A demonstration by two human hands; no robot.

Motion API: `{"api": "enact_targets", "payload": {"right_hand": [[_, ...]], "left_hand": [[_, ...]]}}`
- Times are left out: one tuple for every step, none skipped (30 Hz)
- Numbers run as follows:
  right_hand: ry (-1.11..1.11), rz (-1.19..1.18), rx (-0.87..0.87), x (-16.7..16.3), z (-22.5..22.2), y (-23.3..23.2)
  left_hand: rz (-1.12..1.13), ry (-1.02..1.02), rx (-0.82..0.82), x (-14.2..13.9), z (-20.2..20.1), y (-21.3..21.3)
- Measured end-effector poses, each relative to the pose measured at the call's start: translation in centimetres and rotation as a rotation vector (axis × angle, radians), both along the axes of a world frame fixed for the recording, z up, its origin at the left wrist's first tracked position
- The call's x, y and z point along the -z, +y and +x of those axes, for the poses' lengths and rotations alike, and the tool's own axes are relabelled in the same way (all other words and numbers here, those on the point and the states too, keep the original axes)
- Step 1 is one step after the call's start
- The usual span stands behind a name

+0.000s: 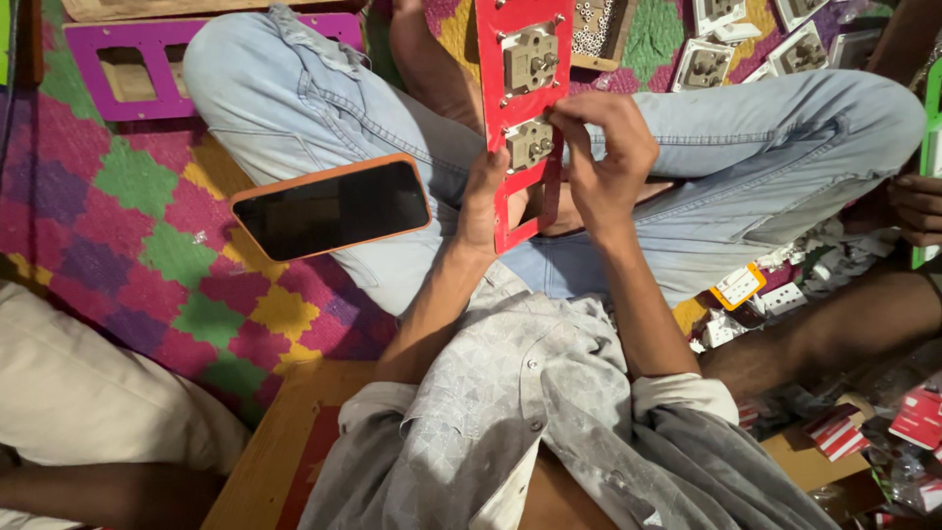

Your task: The person sits on the floor and repeatedly flips a red plastic frame containing three white electrical modules. They press the modules into the frame and rotate the frame to inspect the metal contacts on the back, repeating this cycle multiple times.

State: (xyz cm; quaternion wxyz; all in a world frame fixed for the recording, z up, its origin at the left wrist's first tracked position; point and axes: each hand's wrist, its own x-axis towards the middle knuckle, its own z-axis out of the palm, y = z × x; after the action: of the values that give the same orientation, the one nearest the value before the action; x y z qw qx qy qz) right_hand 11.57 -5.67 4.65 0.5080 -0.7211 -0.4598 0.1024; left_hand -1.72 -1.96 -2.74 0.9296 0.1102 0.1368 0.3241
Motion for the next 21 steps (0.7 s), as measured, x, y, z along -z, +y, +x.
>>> {"api": "enact_targets", "payload": {"right_hand": [[0.087,0.018,0.001,0.3,0.0,-0.1],[0.169,0.030,-0.003,0.6,0.0,-0.3],[0.252,0.045,-0.008,0.9,0.0,-0.4],[0.333,0.061,-0.015,1.2,0.0,-0.5],[0.368,0.072,-0.003,1.5,-0.1,-0.6],[0.404,0.081,0.009,1.7,-0.1,-0.7],[0.440,0.089,0.022,1.9,-0.2,-0.8],[0.440,0.086,0.025,2.1,-0.2,-0.9],[0.441,0.083,0.028,2.1,-0.3,-1.1],[0.441,0.080,0.031,2.2,-0.3,-1.2],[0.431,0.077,0.037,2.2,-0.4,-1.3],[0.421,0.075,0.042,2.2,-0.4,-1.3],[0.412,0.071,0.046,2.1,-0.5,-1.3],[0.412,0.068,0.041,2.1,-0.6,-1.3],[0.412,0.065,0.037,2.0,-0.7,-1.3],[0.410,0.064,0.032,2.0,-0.7,-1.3],[0.427,0.061,0.035,1.9,-0.8,-1.2],[0.442,0.058,0.038,1.9,-0.8,-1.2],[0.458,0.054,0.042,1.9,-0.8,-1.1],[0.434,0.064,0.027,1.9,-0.8,-1.1],[0.412,0.074,0.012,1.9,-0.8,-1.0]], "left_hand": [[-0.004,0.003,0.003,0.0,0.0,0.0],[-0.009,0.005,0.008,0.1,0.0,0.0],[-0.012,0.008,0.011,0.1,0.0,0.1],[0.016,0.024,0.009,0.0,0.0,0.1],[0.042,0.042,0.008,-0.1,-0.1,0.1],[0.067,0.062,0.008,-0.2,-0.1,0.1],[0.081,0.070,0.001,-0.4,-0.1,0.1],[0.098,0.077,-0.006,-0.5,0.0,0.2],[0.115,0.084,-0.013,-0.7,0.0,0.3],[0.129,0.096,-0.016,-0.9,0.1,0.4],[0.143,0.106,-0.016,-1.0,0.1,0.5],[0.158,0.116,-0.018,-1.2,0.1,0.6],[0.150,0.118,-0.018,-1.3,0.1,0.7],[0.140,0.120,-0.018,-1.4,0.1,0.7],[0.131,0.122,-0.017,-1.4,0.0,0.7],[0.125,0.119,-0.005,-1.4,-0.1,0.8],[0.121,0.117,0.006,-1.4,-0.2,0.8],[0.115,0.114,0.017,-1.4,-0.2,0.8],[0.103,0.107,0.017,-1.3,-0.2,0.8],[0.090,0.100,0.017,-1.2,-0.2,0.8],[0.076,0.094,0.017,-1.1,-0.2,0.7]]}}
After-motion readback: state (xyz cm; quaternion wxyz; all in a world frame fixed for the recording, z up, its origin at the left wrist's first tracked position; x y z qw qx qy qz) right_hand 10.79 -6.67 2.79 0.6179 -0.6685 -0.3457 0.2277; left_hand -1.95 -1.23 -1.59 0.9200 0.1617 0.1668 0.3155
